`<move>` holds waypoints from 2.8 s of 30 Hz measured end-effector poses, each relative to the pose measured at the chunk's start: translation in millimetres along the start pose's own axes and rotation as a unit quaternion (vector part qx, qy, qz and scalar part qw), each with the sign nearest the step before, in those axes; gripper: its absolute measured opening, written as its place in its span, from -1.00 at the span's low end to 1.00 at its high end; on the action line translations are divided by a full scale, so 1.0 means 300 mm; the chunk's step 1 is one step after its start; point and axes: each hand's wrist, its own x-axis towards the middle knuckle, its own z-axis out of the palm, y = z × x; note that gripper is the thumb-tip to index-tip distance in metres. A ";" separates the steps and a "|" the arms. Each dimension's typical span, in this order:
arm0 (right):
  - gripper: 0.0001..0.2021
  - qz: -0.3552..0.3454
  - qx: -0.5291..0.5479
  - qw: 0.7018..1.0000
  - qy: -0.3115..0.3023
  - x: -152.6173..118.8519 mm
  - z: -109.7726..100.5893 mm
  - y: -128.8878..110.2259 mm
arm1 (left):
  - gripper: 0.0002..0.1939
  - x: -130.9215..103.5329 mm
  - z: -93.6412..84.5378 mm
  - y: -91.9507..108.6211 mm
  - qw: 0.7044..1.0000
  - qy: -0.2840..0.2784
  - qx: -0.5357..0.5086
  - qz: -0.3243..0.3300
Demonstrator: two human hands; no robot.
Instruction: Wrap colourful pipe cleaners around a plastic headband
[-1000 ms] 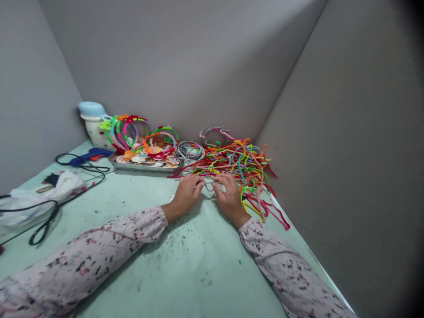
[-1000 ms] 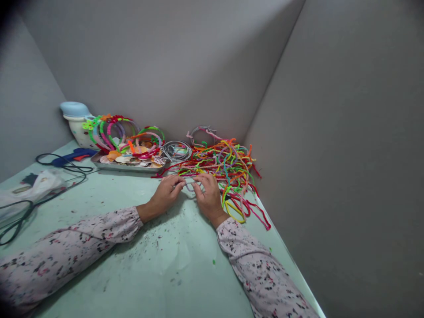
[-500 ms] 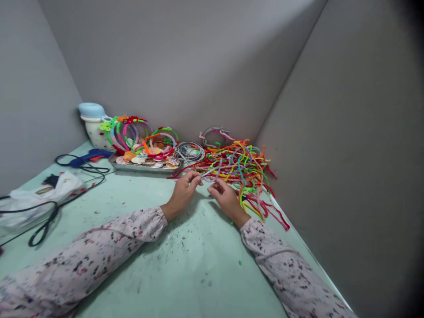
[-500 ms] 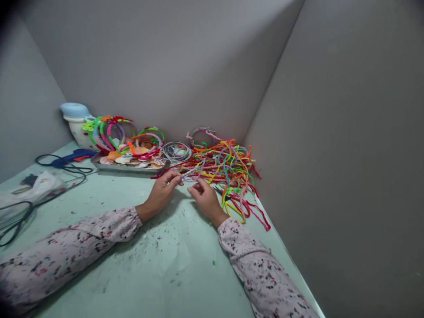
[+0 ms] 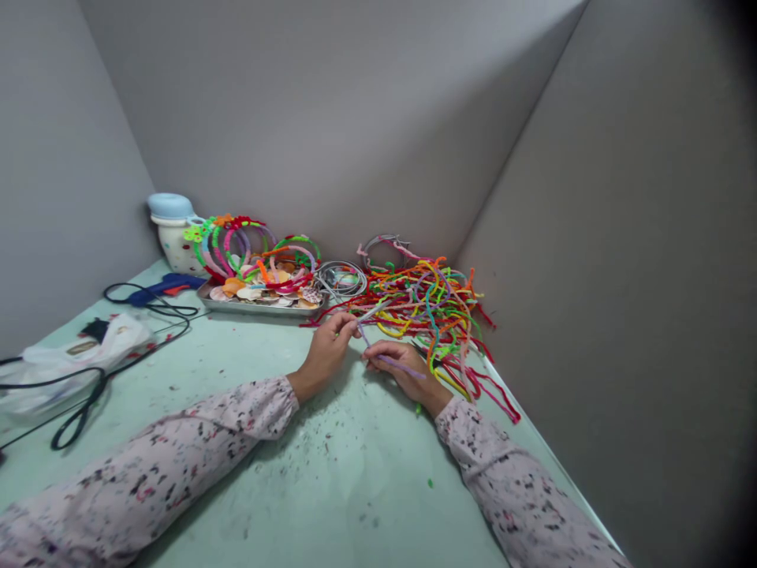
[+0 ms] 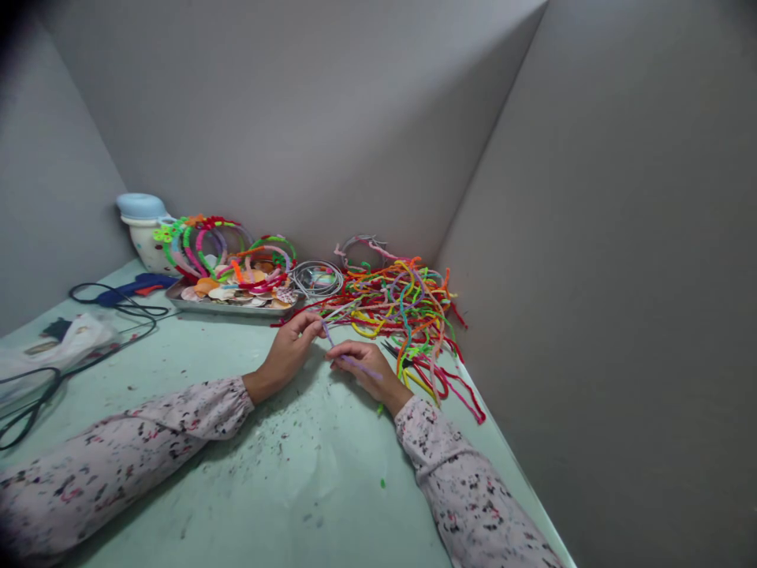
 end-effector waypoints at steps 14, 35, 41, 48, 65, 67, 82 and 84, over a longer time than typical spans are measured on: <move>-0.90 -0.189 -0.302 0.919 0.169 0.001 0.019 -0.006 | -0.82 -0.017 0.010 -0.005 0.996 -0.085 -0.024 -0.001; -0.74 -0.313 -0.419 0.822 0.226 0.014 -0.003 0.025 | -0.81 -0.020 0.012 -0.003 0.993 -0.106 0.018 0.044; -0.74 -0.320 -0.418 0.830 0.183 0.016 -0.011 0.030 | -0.84 -0.023 0.013 -0.001 0.993 -0.104 0.021 0.045; -0.81 -0.301 -0.403 0.843 0.192 0.012 -0.002 0.012 | -0.88 -0.023 0.013 0.006 0.993 -0.100 0.043 0.052; -0.85 -0.278 -0.406 0.847 0.200 0.013 -0.006 0.009 | -0.87 -0.023 0.010 0.006 0.988 -0.088 0.098 0.075; -0.85 -0.280 -0.405 0.847 0.201 0.014 -0.006 0.009 | -0.87 -0.024 0.010 0.006 0.987 -0.087 0.105 0.079; -0.88 -0.263 -0.373 0.866 0.205 0.014 -0.001 0.007 | -0.87 -0.028 0.007 0.018 0.980 -0.081 0.154 0.094; -0.88 -0.250 -0.367 0.872 0.205 0.013 -0.001 0.007 | -0.87 -0.027 0.008 0.017 0.980 -0.079 0.156 0.094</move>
